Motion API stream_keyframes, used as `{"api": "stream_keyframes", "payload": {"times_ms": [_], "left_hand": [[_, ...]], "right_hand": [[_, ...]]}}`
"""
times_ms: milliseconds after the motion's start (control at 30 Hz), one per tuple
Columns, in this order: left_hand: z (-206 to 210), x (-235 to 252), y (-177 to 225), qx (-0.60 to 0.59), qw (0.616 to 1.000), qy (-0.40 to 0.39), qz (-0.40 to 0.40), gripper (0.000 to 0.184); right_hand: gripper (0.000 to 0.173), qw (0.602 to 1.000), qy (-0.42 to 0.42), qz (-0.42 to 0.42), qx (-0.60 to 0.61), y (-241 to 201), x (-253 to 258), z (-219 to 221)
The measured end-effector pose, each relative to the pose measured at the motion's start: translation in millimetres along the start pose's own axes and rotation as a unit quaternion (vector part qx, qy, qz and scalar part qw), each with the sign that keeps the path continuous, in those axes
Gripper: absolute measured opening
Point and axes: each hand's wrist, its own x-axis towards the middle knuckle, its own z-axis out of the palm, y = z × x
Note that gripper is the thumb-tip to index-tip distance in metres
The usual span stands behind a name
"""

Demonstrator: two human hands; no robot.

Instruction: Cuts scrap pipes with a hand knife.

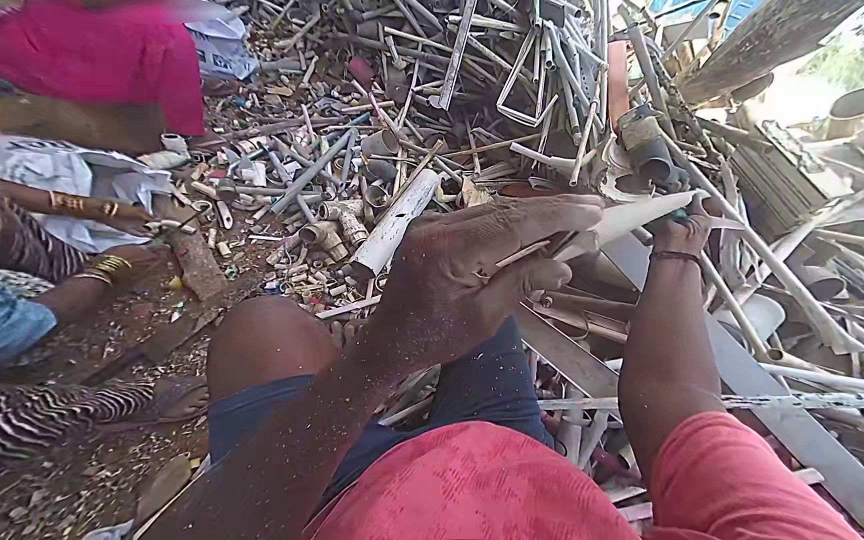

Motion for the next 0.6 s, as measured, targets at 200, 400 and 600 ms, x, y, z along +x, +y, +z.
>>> {"api": "stream_keyframes", "payload": {"times_ms": [200,400,600], "left_hand": [[-83,10,-72,0.376,0.857,0.104,-0.337,0.041],[-40,99,-30,0.25,0.954,0.036,-0.163,0.095],[-37,86,-13,0.139,0.976,0.076,-0.151,0.069]], "right_hand": [[0.024,0.988,-0.148,-0.017,-0.038,8,-35,83],[0.029,0.878,-0.361,0.026,-0.312,115,-127,126],[0.038,0.808,-0.397,0.06,-0.431,205,-179,85]]}}
